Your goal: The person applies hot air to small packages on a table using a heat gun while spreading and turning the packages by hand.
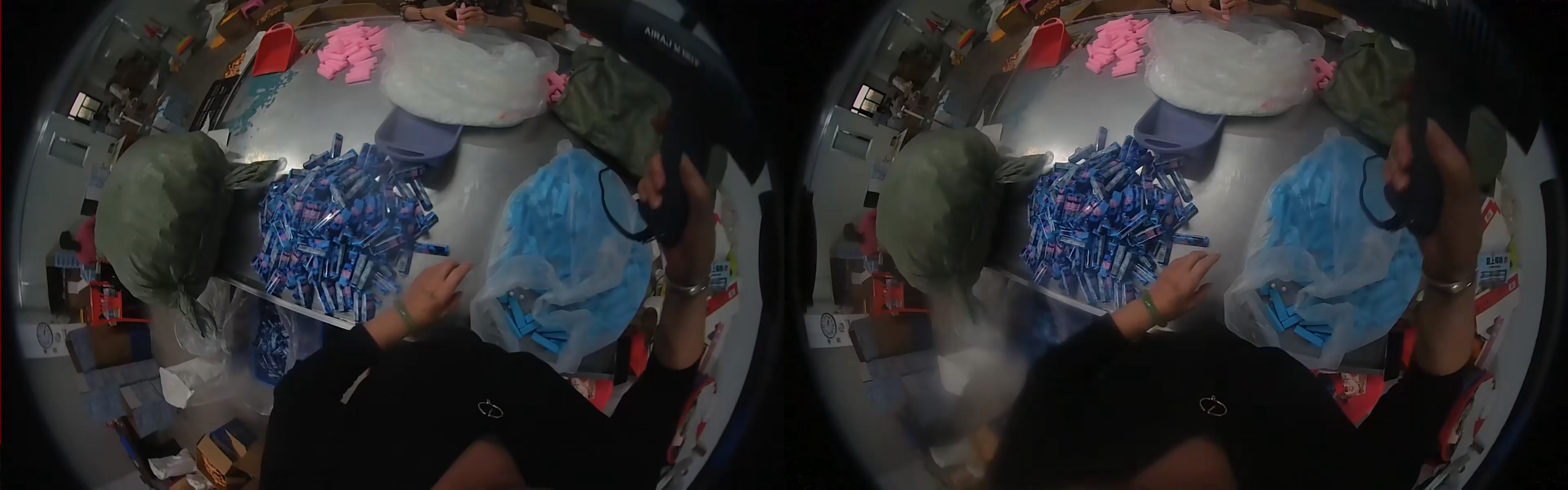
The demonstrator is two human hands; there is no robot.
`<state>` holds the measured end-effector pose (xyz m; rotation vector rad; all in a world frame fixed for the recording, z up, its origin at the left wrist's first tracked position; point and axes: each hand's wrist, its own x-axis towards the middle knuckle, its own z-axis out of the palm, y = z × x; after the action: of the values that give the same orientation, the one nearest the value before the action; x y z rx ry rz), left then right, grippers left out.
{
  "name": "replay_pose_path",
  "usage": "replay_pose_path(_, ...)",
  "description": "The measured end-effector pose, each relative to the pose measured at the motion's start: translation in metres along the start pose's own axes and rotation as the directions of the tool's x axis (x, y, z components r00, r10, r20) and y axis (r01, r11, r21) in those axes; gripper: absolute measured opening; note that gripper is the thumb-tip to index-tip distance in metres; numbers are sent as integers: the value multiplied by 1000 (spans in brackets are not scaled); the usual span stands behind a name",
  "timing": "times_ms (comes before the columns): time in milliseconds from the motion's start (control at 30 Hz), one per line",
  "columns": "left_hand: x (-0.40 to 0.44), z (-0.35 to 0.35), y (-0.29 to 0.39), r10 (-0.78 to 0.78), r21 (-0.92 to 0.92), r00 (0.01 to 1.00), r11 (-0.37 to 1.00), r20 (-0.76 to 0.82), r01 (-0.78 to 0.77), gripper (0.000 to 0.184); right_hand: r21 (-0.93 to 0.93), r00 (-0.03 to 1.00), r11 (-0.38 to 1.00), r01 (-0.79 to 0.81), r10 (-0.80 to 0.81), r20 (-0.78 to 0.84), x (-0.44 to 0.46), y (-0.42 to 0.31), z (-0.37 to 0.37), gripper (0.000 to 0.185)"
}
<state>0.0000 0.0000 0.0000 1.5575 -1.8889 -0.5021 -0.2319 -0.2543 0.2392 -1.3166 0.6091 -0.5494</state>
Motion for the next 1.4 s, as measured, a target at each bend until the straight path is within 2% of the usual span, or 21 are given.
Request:
replay_pose_path(67,-17,6,5,-142,-17,989,990,-30,141,59,223,976,957,186,-205,68,-12,28,5,67)
replay_pose_path(100,-53,-28,-15,-149,14,988,989,-26,150,59,250,972,948,197,-221,74,-7,52,53,67)
replay_pose_path(167,-73,-28,-14,-215,-9,974,977,-73,214,60,413,963,894,174,-242,118,-15,73,80,69)
replay_pose_path(300,-106,-24,-22,-342,-35,940,939,-8,342,61,382,973,922,64,-144,182,-26,111,111,74)
replay_pose_path(400,-124,-24,-27,-332,-27,941,943,-66,331,60,293,986,954,-60,11,166,-30,131,124,85)
replay_pose_path(467,-136,-27,-29,-356,-6,932,934,-73,357,60,331,967,943,-28,-58,249,-29,124,134,81)
replay_pose_path(500,-142,-27,-30,-362,-2,928,932,-82,363,60,323,966,945,-43,-44,255,-25,116,138,81)
replay_pose_path(567,-154,-28,-33,-371,-16,924,929,-90,371,59,348,935,934,81,-192,297,-16,89,146,83)
replay_pose_path(633,-163,-28,-37,-369,-29,924,930,-105,368,59,310,886,937,160,-275,372,-8,53,149,84)
replay_pose_path(800,-181,-27,-42,-458,-34,874,888,-160,459,57,276,841,948,160,-277,465,-7,14,153,81)
replay_pose_path(1133,-183,-29,-53,-462,-85,851,886,-250,456,49,249,707,941,229,-337,622,-3,-37,150,75)
replay_pose_path(1167,-182,-28,-57,-503,-175,821,864,-270,472,43,249,705,940,234,-340,622,-6,-29,152,75)
replay_pose_path(1200,-182,-28,-60,-547,-264,789,834,-280,484,38,317,786,936,152,-309,535,-14,-10,156,74)
replay_pose_path(1233,-176,-32,-62,-546,-263,791,834,-276,485,38,392,857,917,75,-260,445,-21,11,157,72)
replay_pose_path(1267,-163,-38,-66,-561,-292,778,823,-284,487,32,393,858,916,78,-263,442,-26,29,156,72)
replay_pose_path(1333,-135,-46,-77,-574,-320,765,812,-292,488,26,515,936,857,20,-197,292,-31,63,151,75)
replay_pose_path(1367,-120,-48,-84,-599,-392,749,785,-284,479,22,517,937,856,23,-199,287,-33,75,151,75)
replay_pose_path(1400,-104,-50,-92,-621,-461,736,755,-271,467,19,540,963,841,-16,-133,235,-35,85,151,73)
